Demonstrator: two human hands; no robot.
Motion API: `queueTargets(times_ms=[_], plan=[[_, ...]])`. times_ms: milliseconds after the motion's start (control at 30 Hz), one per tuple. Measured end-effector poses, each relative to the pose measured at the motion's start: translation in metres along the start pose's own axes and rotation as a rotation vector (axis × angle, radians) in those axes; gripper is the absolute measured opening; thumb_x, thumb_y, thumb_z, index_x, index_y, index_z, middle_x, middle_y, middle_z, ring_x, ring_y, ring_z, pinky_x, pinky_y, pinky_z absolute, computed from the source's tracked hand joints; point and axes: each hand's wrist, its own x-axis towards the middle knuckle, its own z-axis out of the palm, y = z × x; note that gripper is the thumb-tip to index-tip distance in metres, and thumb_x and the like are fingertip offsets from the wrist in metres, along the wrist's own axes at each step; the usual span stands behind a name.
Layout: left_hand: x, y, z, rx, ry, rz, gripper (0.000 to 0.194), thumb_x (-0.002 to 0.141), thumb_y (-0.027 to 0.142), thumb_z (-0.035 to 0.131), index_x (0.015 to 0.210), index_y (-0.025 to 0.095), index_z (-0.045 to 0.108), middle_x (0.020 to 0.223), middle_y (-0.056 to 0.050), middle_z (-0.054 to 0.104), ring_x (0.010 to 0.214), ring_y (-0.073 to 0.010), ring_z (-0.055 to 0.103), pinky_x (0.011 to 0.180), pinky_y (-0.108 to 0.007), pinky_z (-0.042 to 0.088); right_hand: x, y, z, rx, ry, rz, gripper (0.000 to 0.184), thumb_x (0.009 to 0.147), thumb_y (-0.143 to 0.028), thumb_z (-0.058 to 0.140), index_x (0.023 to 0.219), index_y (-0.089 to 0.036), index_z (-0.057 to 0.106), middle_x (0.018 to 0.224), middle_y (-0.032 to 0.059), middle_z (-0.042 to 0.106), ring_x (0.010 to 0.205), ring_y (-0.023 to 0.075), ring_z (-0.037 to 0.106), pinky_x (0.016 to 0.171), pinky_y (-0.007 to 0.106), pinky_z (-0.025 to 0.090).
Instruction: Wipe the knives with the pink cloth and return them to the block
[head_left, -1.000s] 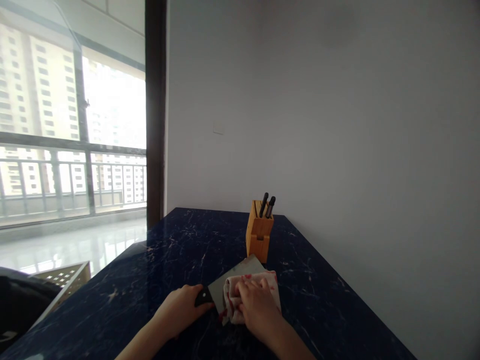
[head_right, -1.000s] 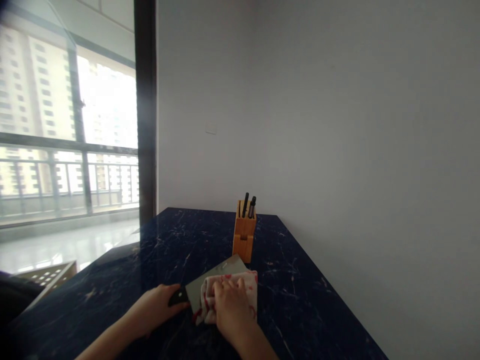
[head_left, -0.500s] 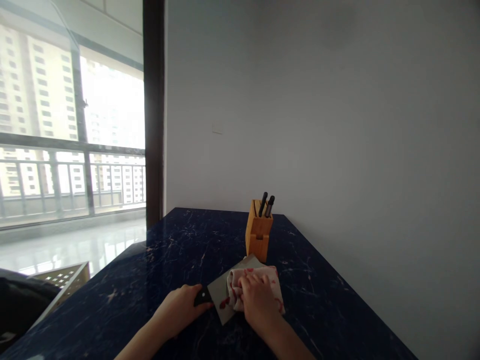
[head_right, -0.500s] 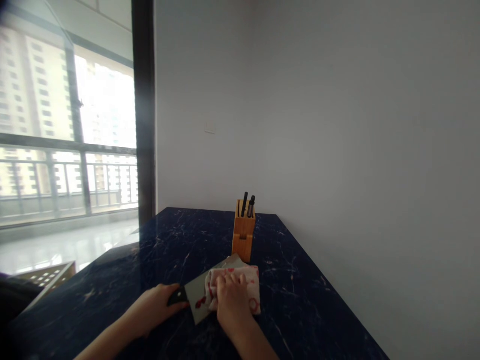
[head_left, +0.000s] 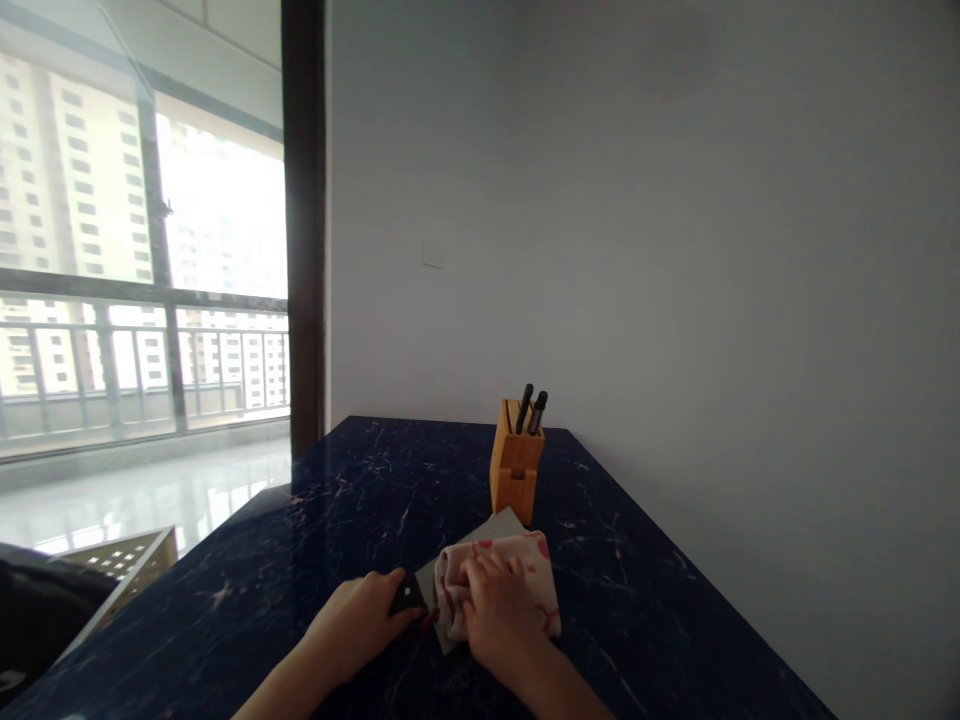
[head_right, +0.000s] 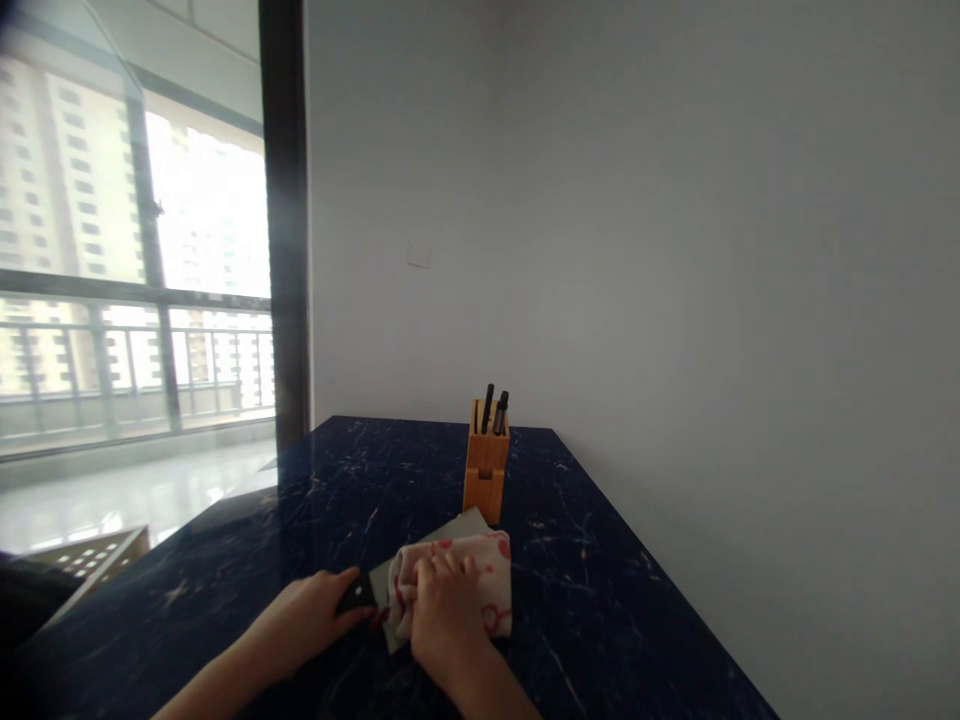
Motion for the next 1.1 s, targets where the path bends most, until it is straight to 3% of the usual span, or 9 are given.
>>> queueTargets(times_ms=[133, 400, 667, 967, 1100], plan=[[-0.001, 0.003, -0.002, 0.088, 0.041, 0.029, 0.032, 0.081, 0.046, 0.041, 0.094, 0.022, 0.057, 0.082, -0.007, 0.069, 0.077, -0.0277, 0.066, 0.062, -0.032, 0.046, 0.006, 0.002, 0.005, 0.016, 0.066, 0.05, 0.019, 0.075, -0.015, 0.045, 0.091, -0.021, 0.054, 0.102, 0.0054, 0.059, 0.1, 0.0229, 0.047, 0.087, 0.038, 0.026], [-0.006, 0.015, -0.014, 0.174, 0.063, 0.075, 0.037, 0.084, 0.049, 0.037, 0.096, 0.019, 0.056, 0.081, -0.009, 0.069, 0.075, -0.0297, 0.065, 0.062, -0.035, 0.045, 0.013, 0.002, -0.005, 0.014, 0.172, 0.119, 0.023, 0.079, -0.012, 0.042, 0.098, -0.02, 0.052, 0.099, 0.0046, 0.058, 0.097, 0.0212, 0.049, 0.086, 0.035, 0.03], [-0.007, 0.016, -0.016, 0.146, 0.059, 0.074, 0.037, 0.085, 0.049, 0.036, 0.097, 0.02, 0.056, 0.084, -0.008, 0.069, 0.078, -0.0283, 0.065, 0.065, -0.033, 0.044, 0.014, -0.007, 0.002, 0.039, 0.205, 0.044, 0.022, 0.084, -0.016, 0.038, 0.1, -0.023, 0.052, 0.098, 0.0029, 0.06, 0.094, 0.0206, 0.05, 0.084, 0.036, 0.03], [-0.004, 0.015, -0.015, 0.175, 0.075, 0.119, 0.04, 0.085, 0.051, 0.034, 0.1, 0.02, 0.055, 0.084, -0.009, 0.069, 0.077, -0.0297, 0.065, 0.063, -0.035, 0.045, 0.028, 0.05, -0.017, 0.024, 0.347, 0.278, 0.023, 0.086, -0.023, 0.036, 0.101, -0.019, 0.053, 0.101, 0.0061, 0.061, 0.098, 0.0201, 0.054, 0.081, 0.03, 0.035], [-0.004, 0.016, -0.017, 0.159, 0.065, 0.119, 0.039, 0.085, 0.05, 0.035, 0.101, 0.02, 0.055, 0.086, -0.009, 0.069, 0.08, -0.0294, 0.065, 0.065, -0.035, 0.045, 0.029, 0.074, -0.025, 0.033, 0.34, 0.383, 0.024, 0.086, -0.024, 0.033, 0.102, -0.019, 0.05, 0.103, 0.0057, 0.062, 0.096, 0.0176, 0.057, 0.078, 0.027, 0.038]])
